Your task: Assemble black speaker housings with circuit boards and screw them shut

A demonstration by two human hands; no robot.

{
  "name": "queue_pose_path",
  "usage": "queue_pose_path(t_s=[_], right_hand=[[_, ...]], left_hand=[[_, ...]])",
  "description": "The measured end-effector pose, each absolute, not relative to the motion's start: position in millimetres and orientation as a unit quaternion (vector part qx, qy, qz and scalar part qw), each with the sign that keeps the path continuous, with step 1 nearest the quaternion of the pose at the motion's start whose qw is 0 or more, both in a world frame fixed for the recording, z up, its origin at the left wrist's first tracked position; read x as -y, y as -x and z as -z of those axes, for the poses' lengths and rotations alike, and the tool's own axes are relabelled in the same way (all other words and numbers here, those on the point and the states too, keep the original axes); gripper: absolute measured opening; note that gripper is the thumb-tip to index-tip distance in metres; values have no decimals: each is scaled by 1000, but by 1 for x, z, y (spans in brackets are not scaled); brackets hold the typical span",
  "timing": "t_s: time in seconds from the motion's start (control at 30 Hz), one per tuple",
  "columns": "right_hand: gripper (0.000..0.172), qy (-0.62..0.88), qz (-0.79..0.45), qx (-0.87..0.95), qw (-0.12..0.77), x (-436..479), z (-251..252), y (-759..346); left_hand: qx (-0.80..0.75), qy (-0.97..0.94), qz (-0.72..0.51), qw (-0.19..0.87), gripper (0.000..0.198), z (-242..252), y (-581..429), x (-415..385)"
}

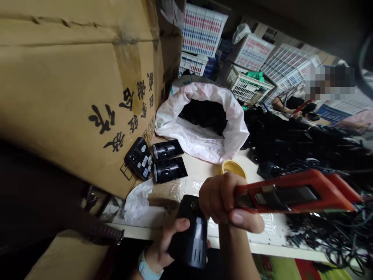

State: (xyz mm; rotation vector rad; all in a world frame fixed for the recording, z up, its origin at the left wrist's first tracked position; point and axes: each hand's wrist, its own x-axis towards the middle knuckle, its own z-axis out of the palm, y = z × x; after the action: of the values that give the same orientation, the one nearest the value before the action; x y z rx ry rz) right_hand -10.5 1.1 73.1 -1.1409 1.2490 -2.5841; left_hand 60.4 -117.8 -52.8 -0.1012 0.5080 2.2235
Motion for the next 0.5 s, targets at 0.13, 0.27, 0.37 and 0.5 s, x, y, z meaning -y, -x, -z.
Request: queue_pose_path(t_s=[0.13, 0.27, 0.37, 0.5], right_hand=[[9, 428, 824, -369, 42, -2, -66, 25], [12, 375, 819, -427, -77, -12, -75, 15], [15, 309, 820, -443, -187, -33, -92, -12], [18, 282, 818, -463, -194, -53, -108, -51]], left_hand=[[-214, 89, -895, 381, 47, 45, -57, 110], [-249, 159, -900, 321, 50, 34, -49, 102], [-255, 162, -906, 295, 45, 29, -45, 101], [-232, 138, -913, 305, 43, 31, -45, 103]])
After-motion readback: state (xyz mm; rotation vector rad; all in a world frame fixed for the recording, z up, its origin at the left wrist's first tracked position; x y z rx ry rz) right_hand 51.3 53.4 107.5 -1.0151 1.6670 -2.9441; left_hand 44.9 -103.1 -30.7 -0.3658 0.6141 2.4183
